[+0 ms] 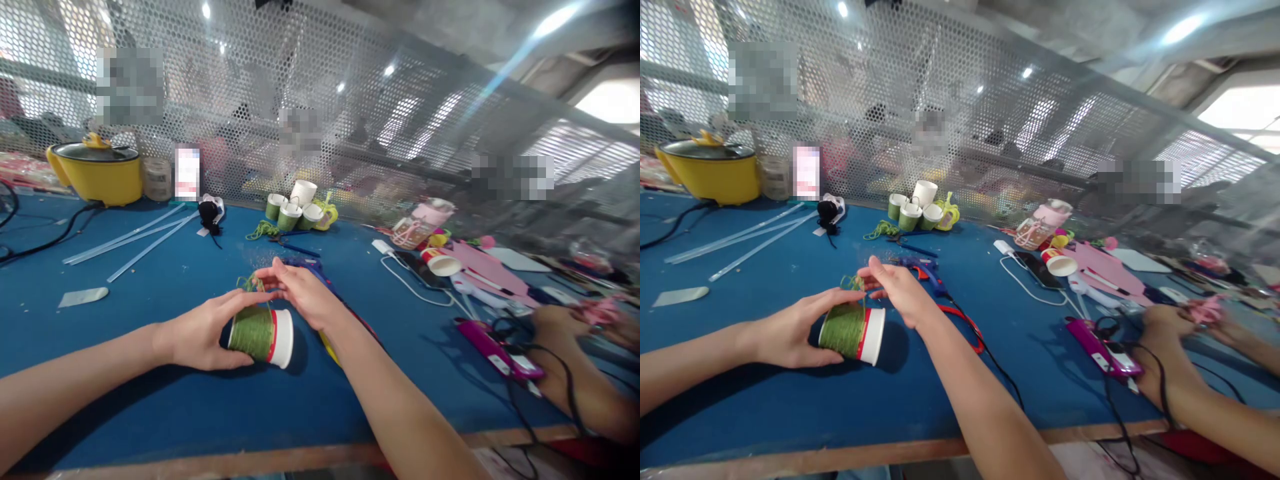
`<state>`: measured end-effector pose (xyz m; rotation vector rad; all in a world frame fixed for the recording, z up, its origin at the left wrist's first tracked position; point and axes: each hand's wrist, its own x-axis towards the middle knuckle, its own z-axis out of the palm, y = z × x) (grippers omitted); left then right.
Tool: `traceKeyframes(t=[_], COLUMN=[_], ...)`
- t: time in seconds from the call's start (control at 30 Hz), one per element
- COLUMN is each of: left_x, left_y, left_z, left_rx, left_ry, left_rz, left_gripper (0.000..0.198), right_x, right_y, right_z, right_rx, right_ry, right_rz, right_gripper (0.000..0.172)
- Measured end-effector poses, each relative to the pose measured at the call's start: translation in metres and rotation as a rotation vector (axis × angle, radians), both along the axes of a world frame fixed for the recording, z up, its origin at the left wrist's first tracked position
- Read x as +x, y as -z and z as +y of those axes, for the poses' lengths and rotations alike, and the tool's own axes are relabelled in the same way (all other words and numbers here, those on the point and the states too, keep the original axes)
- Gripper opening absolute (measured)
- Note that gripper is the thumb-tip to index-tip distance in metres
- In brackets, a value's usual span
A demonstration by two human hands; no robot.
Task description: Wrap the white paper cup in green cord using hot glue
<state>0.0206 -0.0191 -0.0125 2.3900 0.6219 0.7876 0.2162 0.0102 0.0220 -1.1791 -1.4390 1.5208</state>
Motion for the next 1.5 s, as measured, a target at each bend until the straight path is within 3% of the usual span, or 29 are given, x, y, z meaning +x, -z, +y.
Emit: traceKeyframes(t=[0.27,0.43,0.63,0.93,1.17,1.3,1.5], left_x=[0.003,0.007,0.008,0.011,0.011,0.011,0.012], left_y=[-0.002,-0.007,-0.007,-0.010,-0.007,-0.006,-0.004], left_z=[-0.006,-0.007,-0.007,-0.008,-0.009,-0.009,-0.008], left_rx=[-0.073,-0.097,-0.116,-0.171,-0.170,-0.178,-0.174], left_ry=[0.062,0.101,0.120,0.108,0.109,0.113,0.111], left_rz=[0.102,0.070,0.012,0.013,0.001,0.004,-0.001], left_gripper=[0.078,0.072,0.062,0.057,0.058,0.059,0.060], right_x=[-0.021,-0.032,-0.047,-0.060,-0.071,-0.076,-0.087], right_y=[-0.016,-0.022,-0.030,-0.038,-0.041,-0.056,-0.075], right_z=[0.034,0.067,0.107,0.166,0.183,0.191,0.201], right_rx=[-0.127,-0.044,0.122,0.556,0.699,0.722,0.628], right_ry=[0.061,0.124,0.171,0.309,0.310,0.301,0.276], right_rz=[0.169,0.125,-0.069,-0.464,-0.681,-0.726,-0.696], right_gripper=[0.010,0.017,0.018,0.013,0.013,0.008,0.008])
